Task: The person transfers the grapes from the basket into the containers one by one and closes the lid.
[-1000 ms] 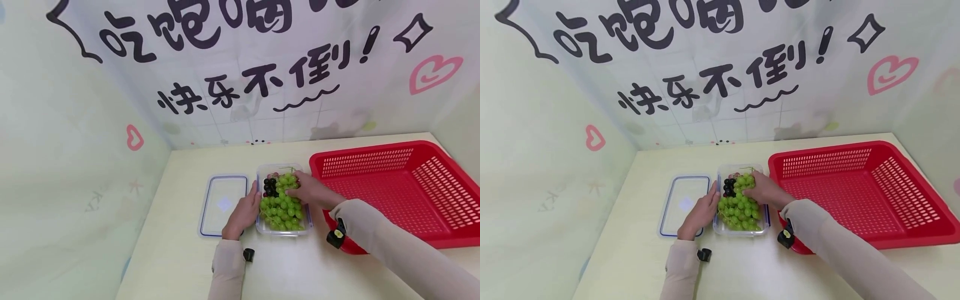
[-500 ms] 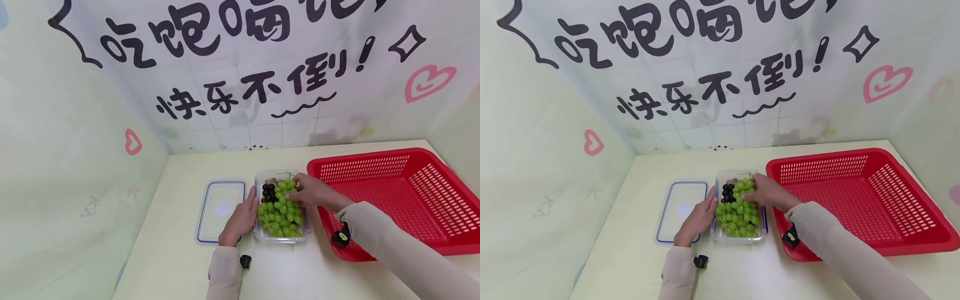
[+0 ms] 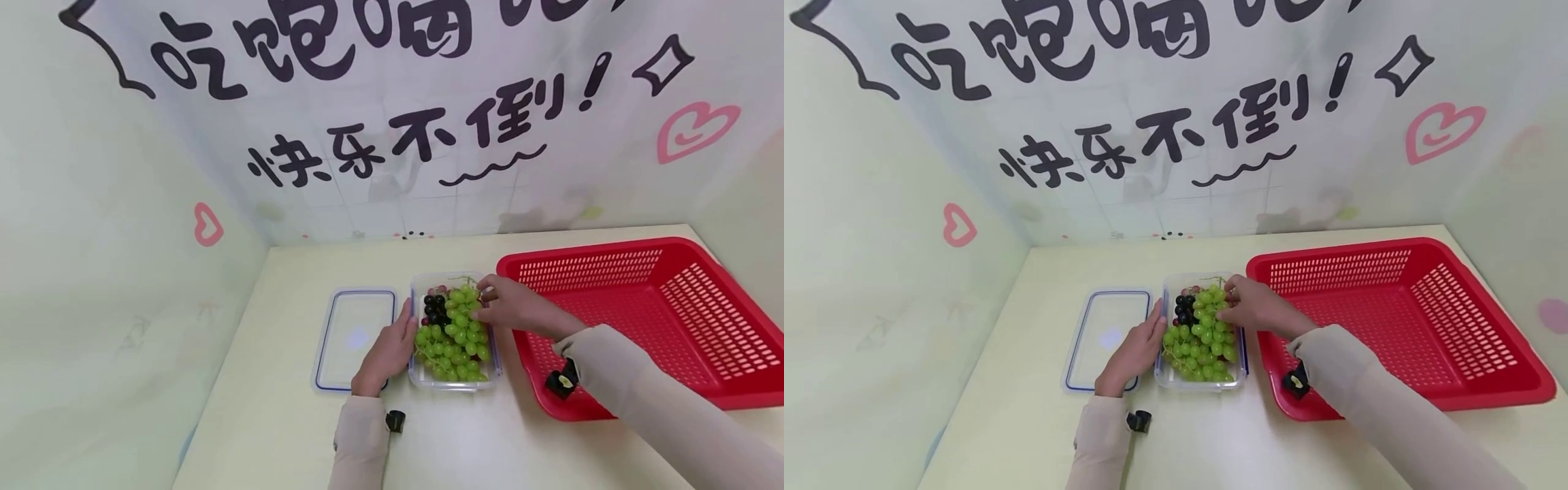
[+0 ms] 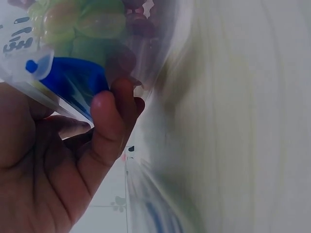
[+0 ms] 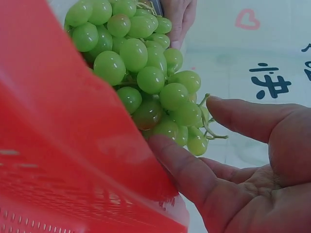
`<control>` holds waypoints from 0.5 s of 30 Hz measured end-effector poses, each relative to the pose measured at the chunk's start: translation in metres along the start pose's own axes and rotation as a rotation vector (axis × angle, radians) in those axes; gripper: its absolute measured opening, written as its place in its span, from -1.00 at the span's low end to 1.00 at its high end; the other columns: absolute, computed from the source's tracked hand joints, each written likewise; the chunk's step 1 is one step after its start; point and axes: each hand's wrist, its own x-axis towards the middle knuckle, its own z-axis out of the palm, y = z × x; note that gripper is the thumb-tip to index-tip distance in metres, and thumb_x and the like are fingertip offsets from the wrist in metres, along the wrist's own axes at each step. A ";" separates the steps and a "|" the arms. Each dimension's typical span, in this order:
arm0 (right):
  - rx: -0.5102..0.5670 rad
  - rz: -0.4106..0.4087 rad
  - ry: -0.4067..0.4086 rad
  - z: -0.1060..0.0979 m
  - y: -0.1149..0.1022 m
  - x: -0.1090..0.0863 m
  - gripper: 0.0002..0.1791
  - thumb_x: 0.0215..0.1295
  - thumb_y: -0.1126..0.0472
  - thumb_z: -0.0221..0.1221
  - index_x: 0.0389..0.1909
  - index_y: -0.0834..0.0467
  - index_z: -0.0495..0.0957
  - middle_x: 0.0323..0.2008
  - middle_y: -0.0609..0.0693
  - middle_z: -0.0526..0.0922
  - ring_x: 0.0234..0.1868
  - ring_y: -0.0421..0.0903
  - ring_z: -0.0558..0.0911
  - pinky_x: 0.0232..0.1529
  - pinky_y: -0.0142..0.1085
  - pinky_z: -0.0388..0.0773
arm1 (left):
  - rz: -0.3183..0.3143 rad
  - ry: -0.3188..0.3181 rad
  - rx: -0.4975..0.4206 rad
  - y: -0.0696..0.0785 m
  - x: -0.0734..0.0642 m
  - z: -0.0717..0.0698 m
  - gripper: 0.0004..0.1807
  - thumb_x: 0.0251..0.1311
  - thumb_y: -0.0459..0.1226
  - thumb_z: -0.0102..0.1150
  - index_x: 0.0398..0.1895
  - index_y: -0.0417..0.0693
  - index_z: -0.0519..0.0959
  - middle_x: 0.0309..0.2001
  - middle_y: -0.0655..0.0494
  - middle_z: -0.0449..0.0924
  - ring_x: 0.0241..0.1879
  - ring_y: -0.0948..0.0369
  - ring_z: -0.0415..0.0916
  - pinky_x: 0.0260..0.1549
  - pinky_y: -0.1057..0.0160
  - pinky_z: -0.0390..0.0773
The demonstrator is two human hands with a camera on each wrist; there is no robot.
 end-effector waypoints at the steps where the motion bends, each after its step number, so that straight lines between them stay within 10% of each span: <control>1: -0.004 -0.002 0.004 -0.001 -0.001 -0.001 -0.45 0.37 0.19 0.21 0.27 0.33 0.30 0.27 0.40 0.42 0.27 0.30 0.47 0.14 0.09 0.51 | 0.010 -0.001 0.002 0.000 0.001 -0.001 -0.37 0.60 -0.05 -0.42 0.60 -0.07 -0.12 0.45 -0.25 0.19 0.03 -0.10 0.57 0.08 -0.07 0.47; 15: -0.005 -0.065 0.008 -0.005 0.001 -0.010 -0.36 0.41 0.14 0.18 0.37 0.35 0.24 0.38 0.42 0.27 0.38 0.38 0.29 0.23 0.18 0.40 | -0.003 0.001 -0.003 0.000 -0.002 -0.002 -0.36 0.60 -0.03 -0.43 0.59 -0.12 -0.10 0.48 -0.20 0.14 0.25 -0.11 0.44 0.25 -0.09 0.37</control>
